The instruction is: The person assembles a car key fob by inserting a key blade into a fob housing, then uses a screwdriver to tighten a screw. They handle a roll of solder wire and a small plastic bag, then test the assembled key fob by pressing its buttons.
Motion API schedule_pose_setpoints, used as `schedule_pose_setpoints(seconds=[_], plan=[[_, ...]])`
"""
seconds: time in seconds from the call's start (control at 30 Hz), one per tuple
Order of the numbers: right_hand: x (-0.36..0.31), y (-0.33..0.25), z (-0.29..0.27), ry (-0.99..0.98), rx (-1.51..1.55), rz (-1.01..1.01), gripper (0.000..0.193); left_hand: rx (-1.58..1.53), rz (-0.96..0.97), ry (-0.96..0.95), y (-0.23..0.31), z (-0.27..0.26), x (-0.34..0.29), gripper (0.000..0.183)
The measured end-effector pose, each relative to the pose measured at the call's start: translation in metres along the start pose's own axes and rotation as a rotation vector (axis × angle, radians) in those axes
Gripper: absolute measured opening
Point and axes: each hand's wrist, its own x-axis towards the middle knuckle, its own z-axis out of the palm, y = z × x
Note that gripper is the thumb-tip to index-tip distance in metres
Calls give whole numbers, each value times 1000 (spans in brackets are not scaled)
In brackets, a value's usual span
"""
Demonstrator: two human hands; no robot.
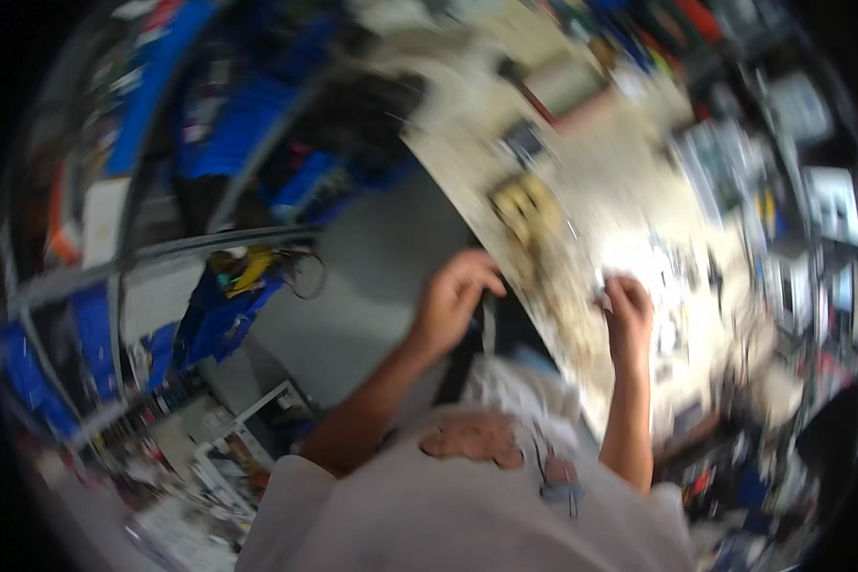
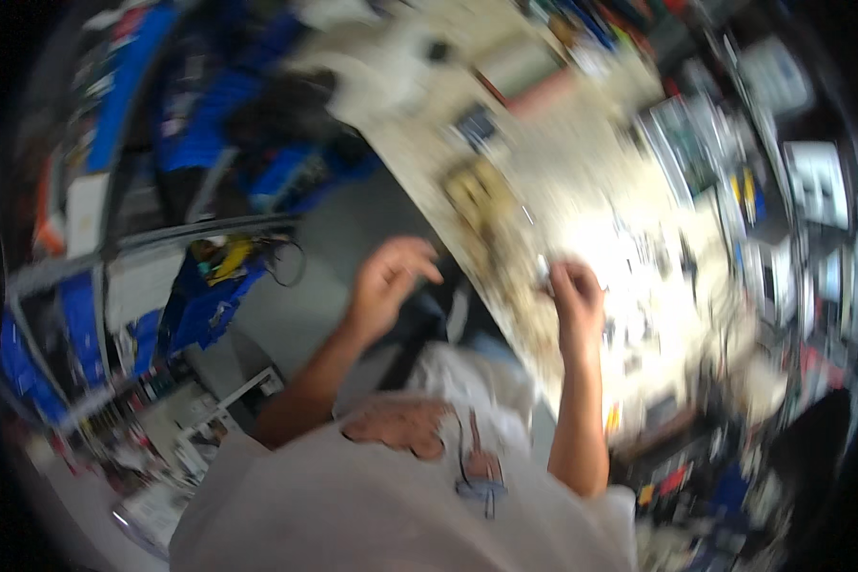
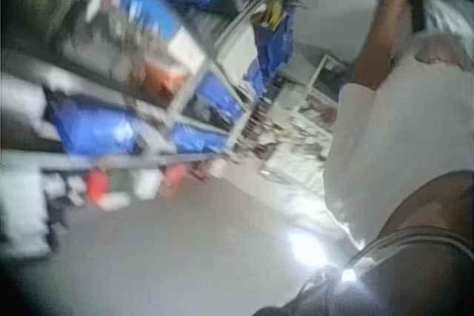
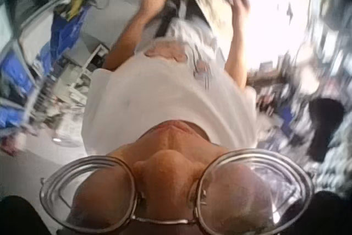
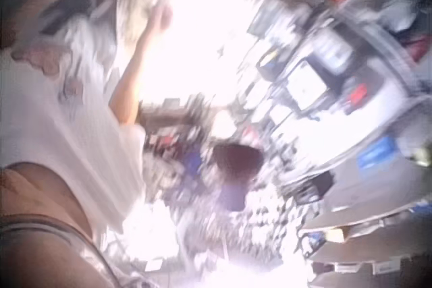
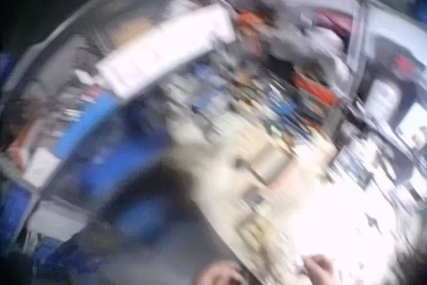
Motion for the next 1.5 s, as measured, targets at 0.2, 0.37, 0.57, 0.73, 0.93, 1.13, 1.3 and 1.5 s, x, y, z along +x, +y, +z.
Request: schedule_pose_setpoints(seconds=[0.2,0.37,0.57,0.73,0.93,1.13,1.3,1.5], plan=[[-6,-7,54,-335,112,-54,6,73,-157,56,8,-62,-24,26],[-30,-9,120,-490,-67,-85,9,23,-181,190,-13,-119,-50,27],[-43,-11,250,-555,-165,-29,9,-237,-250,292,-35,-219,-71,30],[-35,-49,380,-549,-111,-388,9,-218,-172,403,-48,-316,-86,31],[-35,-105,473,-493,-125,-786,9,-273,-170,491,-52,-385,-86,28],[-15,-177,536,-471,-213,-1072,8,-240,-181,577,-62,-410,-76,25],[15,-247,602,-352,-420,-1376,11,-196,-186,666,-54,-440,-58,24],[97,-342,716,-602,-1068,-1610,18,-247,-186,757,-44,-465,-23,25]])
